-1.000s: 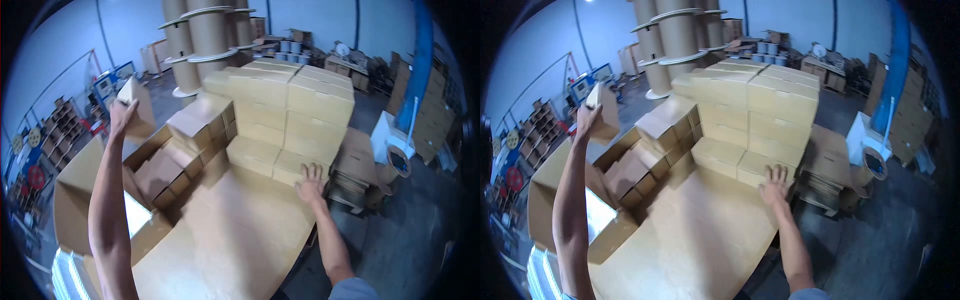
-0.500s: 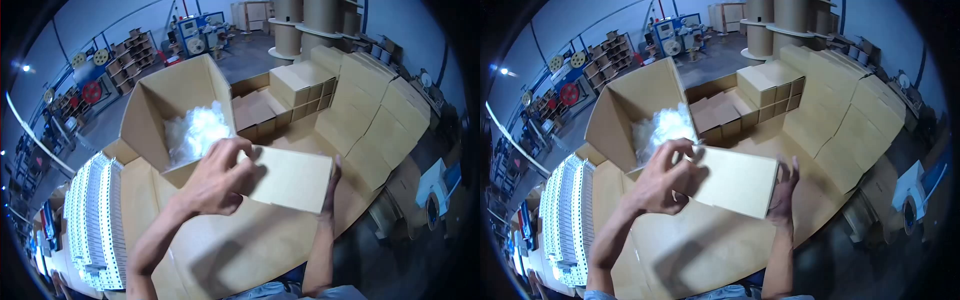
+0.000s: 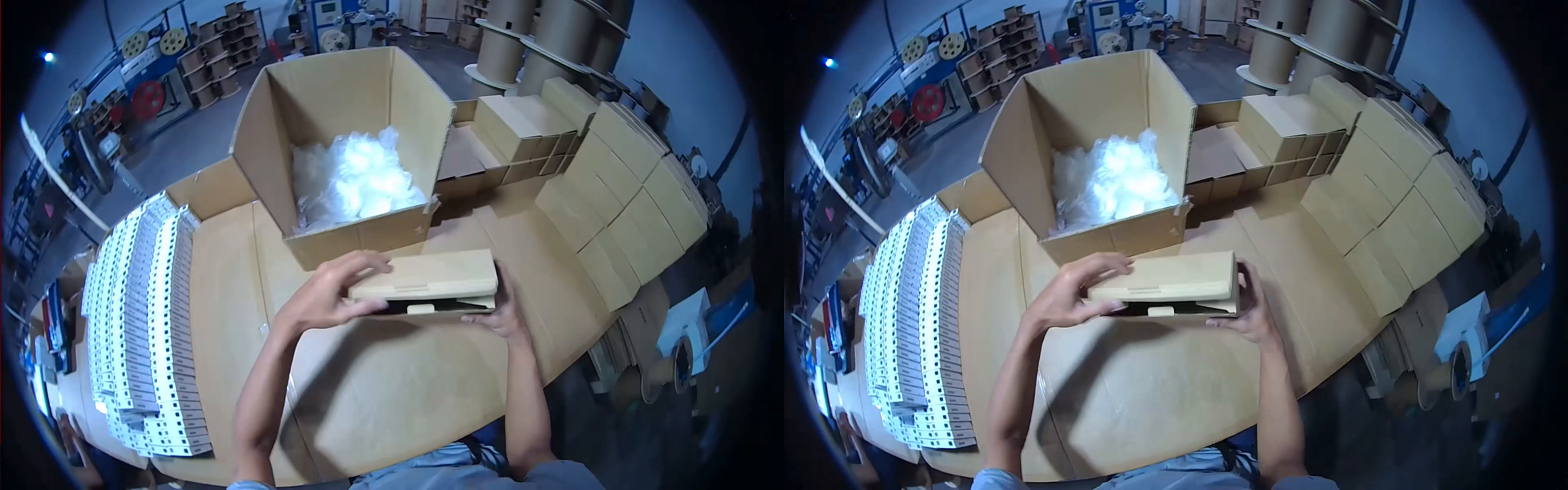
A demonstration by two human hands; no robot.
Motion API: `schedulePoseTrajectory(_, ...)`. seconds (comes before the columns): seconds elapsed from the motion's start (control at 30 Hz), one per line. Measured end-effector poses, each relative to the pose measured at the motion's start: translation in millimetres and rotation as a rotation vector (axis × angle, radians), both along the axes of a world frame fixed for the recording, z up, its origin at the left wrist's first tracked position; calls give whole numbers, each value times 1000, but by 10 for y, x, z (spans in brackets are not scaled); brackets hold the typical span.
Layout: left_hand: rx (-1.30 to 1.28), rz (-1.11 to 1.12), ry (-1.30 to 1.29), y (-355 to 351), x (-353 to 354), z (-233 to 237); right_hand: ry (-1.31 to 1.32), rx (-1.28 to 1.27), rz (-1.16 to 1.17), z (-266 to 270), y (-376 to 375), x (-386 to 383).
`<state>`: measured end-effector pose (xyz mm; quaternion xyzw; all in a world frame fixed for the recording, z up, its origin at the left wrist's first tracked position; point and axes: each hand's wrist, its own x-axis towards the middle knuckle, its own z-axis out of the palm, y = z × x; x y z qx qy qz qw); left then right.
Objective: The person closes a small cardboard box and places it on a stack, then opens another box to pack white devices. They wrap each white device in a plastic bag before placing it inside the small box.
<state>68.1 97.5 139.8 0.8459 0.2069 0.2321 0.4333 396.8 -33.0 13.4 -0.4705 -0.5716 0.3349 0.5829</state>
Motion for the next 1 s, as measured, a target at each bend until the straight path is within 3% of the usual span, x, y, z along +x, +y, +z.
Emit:
schedulePoseTrajectory(0.13, -117, 338, -71, -98, -461, -558, -1, -223, 154, -287, 80, -268)
schedulePoseTrajectory(0.23, -353, 551, -306, -232, -663, -863, -179, -320, 218, -360, 37, -407)
schedulePoseTrajectory(0.33, -342, 796, -349, -444, -675, -858, -696, -252, 186, -541, -5, -500)
schedulePoseTrajectory(0.4, -262, 859, -377, -521, -647, -1152, -676, -262, 212, -612, 0, -503)
schedulePoseTrajectory(0.5, -182, 925, -189, -633, -545, -1280, -648, -316, 189, -562, -38, -549)
schedulePoseTrajectory(0.63, -193, 870, -176, -884, -565, -1126, -788, -308, 146, -532, -80, -639)
schedulePoseTrajectory(0.67, -251, 839, -113, -1000, -569, -977, -674, -356, 182, -482, -92, -652)
schedulePoseTrajectory(0.73, -67, 850, -135, -1165, -500, -1008, -446, -450, 244, -246, -174, -672)
schedulePoseTrajectory(0.77, 0, 870, -101, -1221, -476, -999, -58, -391, 299, -131, -245, -713)
schedulePoseTrajectory(0.83, 133, 888, -48, -1285, -344, -932, 73, -280, 210, -61, -255, -723)
schedulePoseTrajectory(0.87, 39, 886, -97, -1307, -270, -930, 135, -228, 159, -30, -271, -725)
schedulePoseTrajectory(0.93, 128, 858, -31, -1244, -183, -1099, -270, -174, 83, 141, -217, -913)
schedulePoseTrajectory(1.0, 111, 910, -177, -1213, -64, -1124, -669, -188, -20, 209, -151, -998)
